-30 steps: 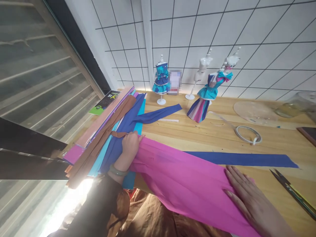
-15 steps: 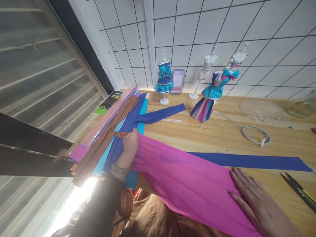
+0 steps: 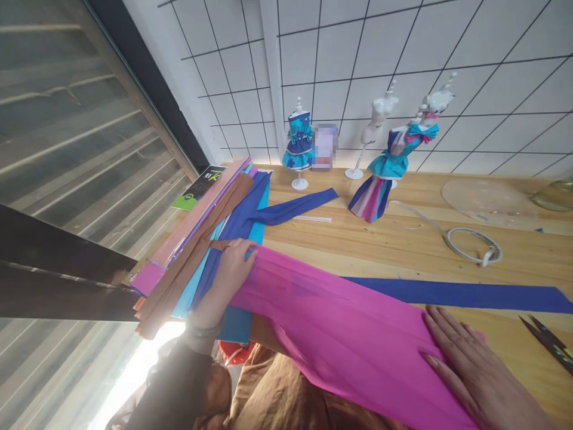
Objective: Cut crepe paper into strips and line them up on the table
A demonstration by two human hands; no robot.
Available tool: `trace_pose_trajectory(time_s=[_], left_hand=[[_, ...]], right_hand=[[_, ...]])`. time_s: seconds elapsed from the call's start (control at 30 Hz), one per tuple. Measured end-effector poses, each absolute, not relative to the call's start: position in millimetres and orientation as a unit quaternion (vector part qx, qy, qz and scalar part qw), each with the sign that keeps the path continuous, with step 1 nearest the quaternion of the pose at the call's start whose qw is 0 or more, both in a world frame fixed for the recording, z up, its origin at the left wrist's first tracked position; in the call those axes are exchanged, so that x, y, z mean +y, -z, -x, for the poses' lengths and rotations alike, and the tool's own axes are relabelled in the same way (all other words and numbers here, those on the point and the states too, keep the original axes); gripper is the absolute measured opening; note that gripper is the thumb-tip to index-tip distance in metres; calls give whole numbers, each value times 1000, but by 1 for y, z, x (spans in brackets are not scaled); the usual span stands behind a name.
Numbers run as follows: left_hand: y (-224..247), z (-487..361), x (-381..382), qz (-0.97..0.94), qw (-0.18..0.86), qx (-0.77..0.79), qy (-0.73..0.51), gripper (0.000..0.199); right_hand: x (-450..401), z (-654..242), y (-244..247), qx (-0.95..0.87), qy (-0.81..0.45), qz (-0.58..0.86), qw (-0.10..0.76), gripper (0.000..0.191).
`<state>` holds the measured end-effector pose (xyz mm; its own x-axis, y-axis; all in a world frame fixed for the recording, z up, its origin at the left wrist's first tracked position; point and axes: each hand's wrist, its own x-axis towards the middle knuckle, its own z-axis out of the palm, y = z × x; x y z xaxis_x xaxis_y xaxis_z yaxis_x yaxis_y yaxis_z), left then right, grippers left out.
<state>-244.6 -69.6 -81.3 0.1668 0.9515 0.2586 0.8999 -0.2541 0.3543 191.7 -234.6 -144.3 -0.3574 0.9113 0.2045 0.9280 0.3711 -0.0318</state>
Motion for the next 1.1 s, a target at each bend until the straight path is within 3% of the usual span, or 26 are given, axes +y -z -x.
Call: trace_pose_trajectory(time_s=[0.17, 0.33, 0.43, 0.7, 0.83, 1.1], left_hand=[[76, 198, -101, -871, 69, 464, -143, 28], [85, 143, -123, -921, 63, 372, -92, 67], [93, 122, -131, -923, 71, 368, -82, 80], [107, 116, -136, -921, 79, 375, -68, 83], [109, 116, -136, -924, 66, 371, -69, 81], [114, 117, -135, -929, 43, 362, -61, 80]], right_hand=[[-234, -190, 141, -820, 37, 563, 95, 65], [-233, -185, 135, -813, 24, 577, 83, 67], [-233, -183, 132, -812, 19, 579, 70, 66], [-228, -173, 118, -798, 15, 600, 54, 66], [-213, -129, 104, -801, 35, 591, 94, 64], [-182, -53, 106, -853, -51, 510, 102, 68]])
